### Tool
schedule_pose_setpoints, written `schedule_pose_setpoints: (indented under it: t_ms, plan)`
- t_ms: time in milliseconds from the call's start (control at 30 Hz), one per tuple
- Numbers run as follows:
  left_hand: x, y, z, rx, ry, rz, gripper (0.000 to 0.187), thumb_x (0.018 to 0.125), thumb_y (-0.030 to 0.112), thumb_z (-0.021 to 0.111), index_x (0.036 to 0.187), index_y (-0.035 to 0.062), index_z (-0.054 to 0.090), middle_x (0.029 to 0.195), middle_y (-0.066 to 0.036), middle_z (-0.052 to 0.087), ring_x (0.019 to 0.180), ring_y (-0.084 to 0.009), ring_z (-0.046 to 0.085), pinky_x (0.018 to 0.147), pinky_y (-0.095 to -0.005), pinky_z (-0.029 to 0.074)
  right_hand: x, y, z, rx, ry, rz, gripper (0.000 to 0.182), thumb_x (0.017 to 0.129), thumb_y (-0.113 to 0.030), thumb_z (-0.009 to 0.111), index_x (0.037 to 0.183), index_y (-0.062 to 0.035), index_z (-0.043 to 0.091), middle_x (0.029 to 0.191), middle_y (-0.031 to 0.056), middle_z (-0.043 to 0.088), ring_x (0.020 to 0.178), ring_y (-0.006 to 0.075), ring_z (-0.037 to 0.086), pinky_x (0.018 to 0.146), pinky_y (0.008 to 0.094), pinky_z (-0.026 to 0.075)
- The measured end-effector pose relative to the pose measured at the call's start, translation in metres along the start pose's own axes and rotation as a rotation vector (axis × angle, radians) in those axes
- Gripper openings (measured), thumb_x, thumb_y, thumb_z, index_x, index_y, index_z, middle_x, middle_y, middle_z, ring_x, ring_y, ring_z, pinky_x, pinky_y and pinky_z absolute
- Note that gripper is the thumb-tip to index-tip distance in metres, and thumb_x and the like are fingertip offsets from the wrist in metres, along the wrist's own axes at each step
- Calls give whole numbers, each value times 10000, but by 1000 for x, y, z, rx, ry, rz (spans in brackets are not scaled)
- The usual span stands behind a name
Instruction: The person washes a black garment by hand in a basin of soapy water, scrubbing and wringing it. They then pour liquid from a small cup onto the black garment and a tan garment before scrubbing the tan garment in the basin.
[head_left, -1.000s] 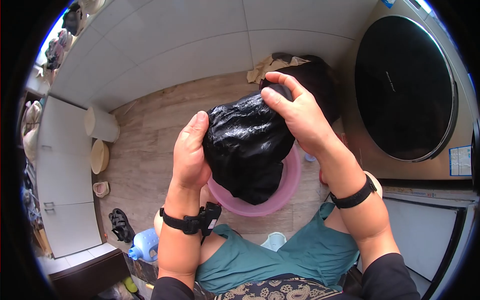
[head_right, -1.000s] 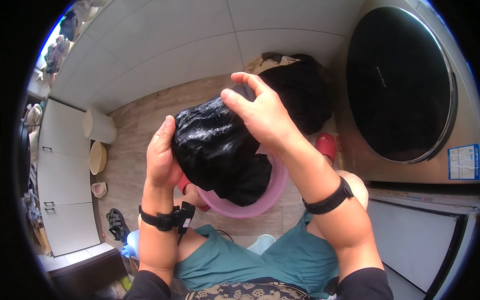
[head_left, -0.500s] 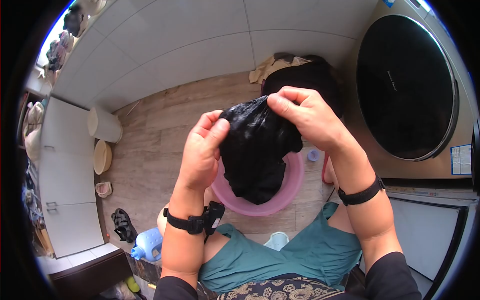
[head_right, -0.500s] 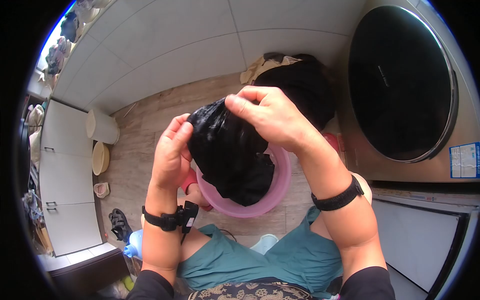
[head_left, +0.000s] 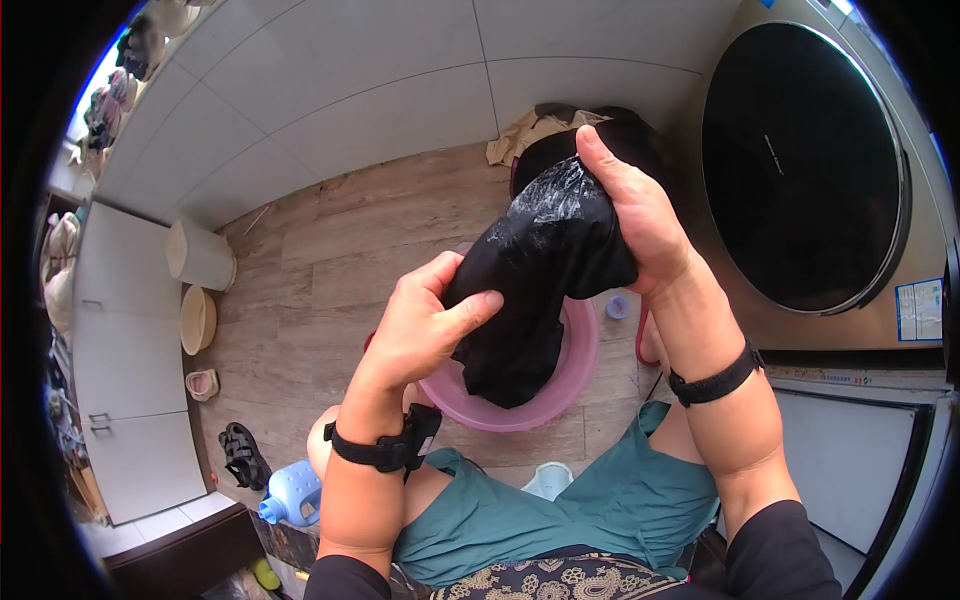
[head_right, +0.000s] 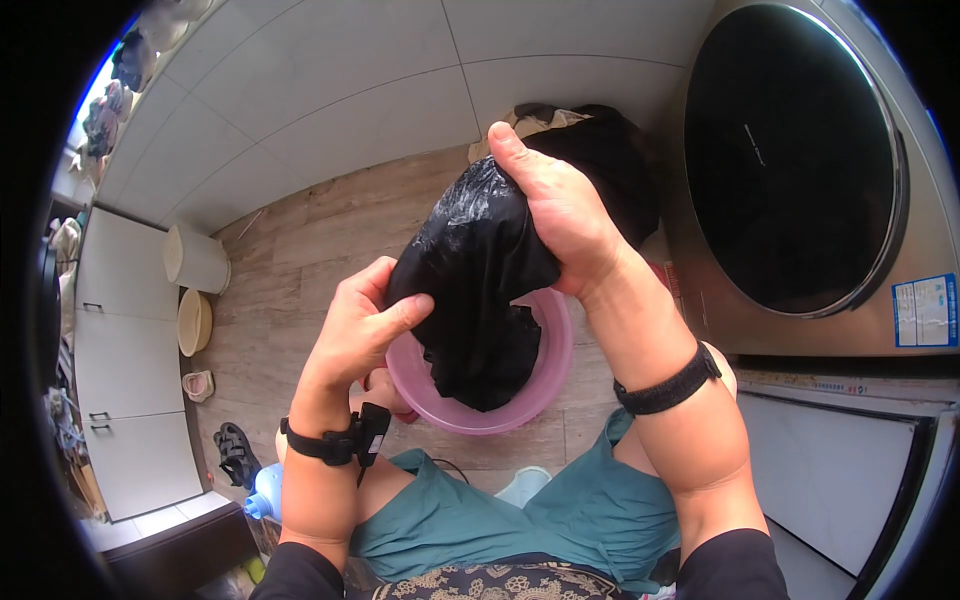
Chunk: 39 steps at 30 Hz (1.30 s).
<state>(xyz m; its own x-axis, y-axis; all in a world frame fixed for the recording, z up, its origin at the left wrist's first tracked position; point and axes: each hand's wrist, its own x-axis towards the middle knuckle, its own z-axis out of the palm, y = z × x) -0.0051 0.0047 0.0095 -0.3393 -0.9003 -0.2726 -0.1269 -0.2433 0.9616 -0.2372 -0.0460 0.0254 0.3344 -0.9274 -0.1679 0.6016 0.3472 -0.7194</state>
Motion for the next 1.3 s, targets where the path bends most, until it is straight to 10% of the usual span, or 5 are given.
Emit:
schedule_pose_setpoints:
  t_ms: [567, 900, 1300]
  plan:
    - [3, 5, -18, -546, 188, 206, 186, 926, 101, 682, 1067, 20, 592, 1028, -97, 700, 922, -153, 677, 865, -296, 552, -4, 5, 3, -574, 16, 30, 376, 853, -285, 782, 1078, -12, 657, 946, 43, 674, 858, 100, 612, 786, 263, 511]
    - [6, 0, -22, -615, 177, 265, 188, 1001, 145, 553, 1127, 13, 599, 1066, -114, 700, 955, -198, 691, 875, -326, 559, -8, 9, 8, -765, -90, 93, 548, 805, -218, 830, 1262, -27, 597, 1201, 85, 598, 1090, 153, 575, 959, 304, 472]
    - [8, -1, -21, -642, 183, 279, 162, 991, 128, 592, 1111, 19, 588, 1036, -102, 704, 927, -168, 691, 863, -306, 566, -9, 14, 10, -933, -225, 113, 593, 796, -212, 839, 1290, -7, 581, 1138, 84, 649, 1049, 149, 591, 943, 302, 480]
